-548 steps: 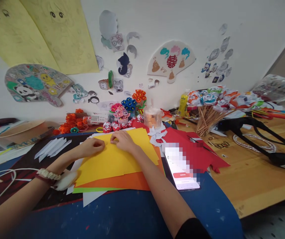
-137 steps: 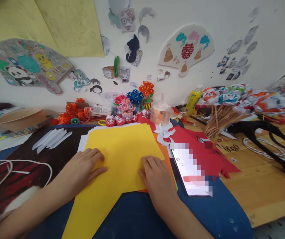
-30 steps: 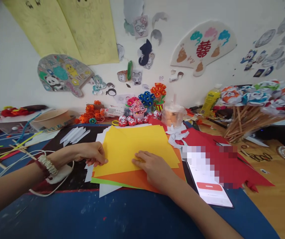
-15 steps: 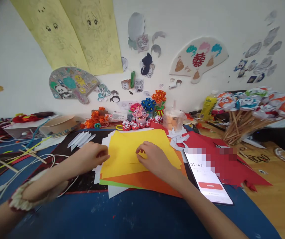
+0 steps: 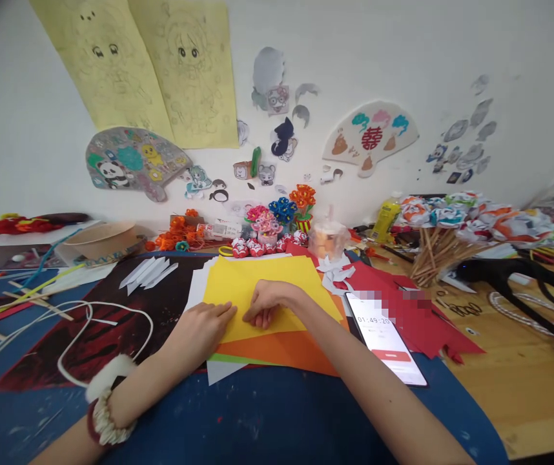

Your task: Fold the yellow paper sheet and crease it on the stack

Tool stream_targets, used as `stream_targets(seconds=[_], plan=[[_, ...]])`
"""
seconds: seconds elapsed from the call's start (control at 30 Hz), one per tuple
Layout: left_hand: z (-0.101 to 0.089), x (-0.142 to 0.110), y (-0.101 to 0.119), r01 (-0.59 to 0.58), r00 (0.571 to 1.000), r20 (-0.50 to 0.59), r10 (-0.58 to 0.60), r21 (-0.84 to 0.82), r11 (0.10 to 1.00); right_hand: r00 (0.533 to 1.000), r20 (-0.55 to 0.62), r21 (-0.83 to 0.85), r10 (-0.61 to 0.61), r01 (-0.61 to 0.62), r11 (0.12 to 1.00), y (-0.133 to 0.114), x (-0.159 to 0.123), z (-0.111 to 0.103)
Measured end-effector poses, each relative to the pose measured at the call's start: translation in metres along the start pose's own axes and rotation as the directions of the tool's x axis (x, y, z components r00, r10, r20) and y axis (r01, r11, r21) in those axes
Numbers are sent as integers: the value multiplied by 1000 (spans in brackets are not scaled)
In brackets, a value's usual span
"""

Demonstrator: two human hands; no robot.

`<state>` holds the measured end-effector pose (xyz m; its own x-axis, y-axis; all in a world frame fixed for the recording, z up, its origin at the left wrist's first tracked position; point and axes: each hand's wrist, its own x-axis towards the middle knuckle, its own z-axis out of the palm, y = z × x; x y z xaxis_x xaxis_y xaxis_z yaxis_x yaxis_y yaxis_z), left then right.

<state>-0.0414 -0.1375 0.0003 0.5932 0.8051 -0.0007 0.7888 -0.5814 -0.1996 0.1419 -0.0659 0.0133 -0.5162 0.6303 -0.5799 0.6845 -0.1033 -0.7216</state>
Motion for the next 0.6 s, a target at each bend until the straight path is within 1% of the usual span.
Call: stream_targets(seconds=[0.23, 0.47, 0.6], plan=[[1, -1, -2, -5, 1000, -31, 5, 10, 1000, 999, 30, 23, 24, -24, 999, 6, 2, -3], [0, -1, -2, -14, 1000, -17, 14, 21, 1000, 999, 41, 47, 23, -25, 999, 11, 2, -5], [0, -2, -3, -10, 1000, -23, 10, 28, 1000, 998, 53, 61, 27, -31, 998, 21, 0, -11]])
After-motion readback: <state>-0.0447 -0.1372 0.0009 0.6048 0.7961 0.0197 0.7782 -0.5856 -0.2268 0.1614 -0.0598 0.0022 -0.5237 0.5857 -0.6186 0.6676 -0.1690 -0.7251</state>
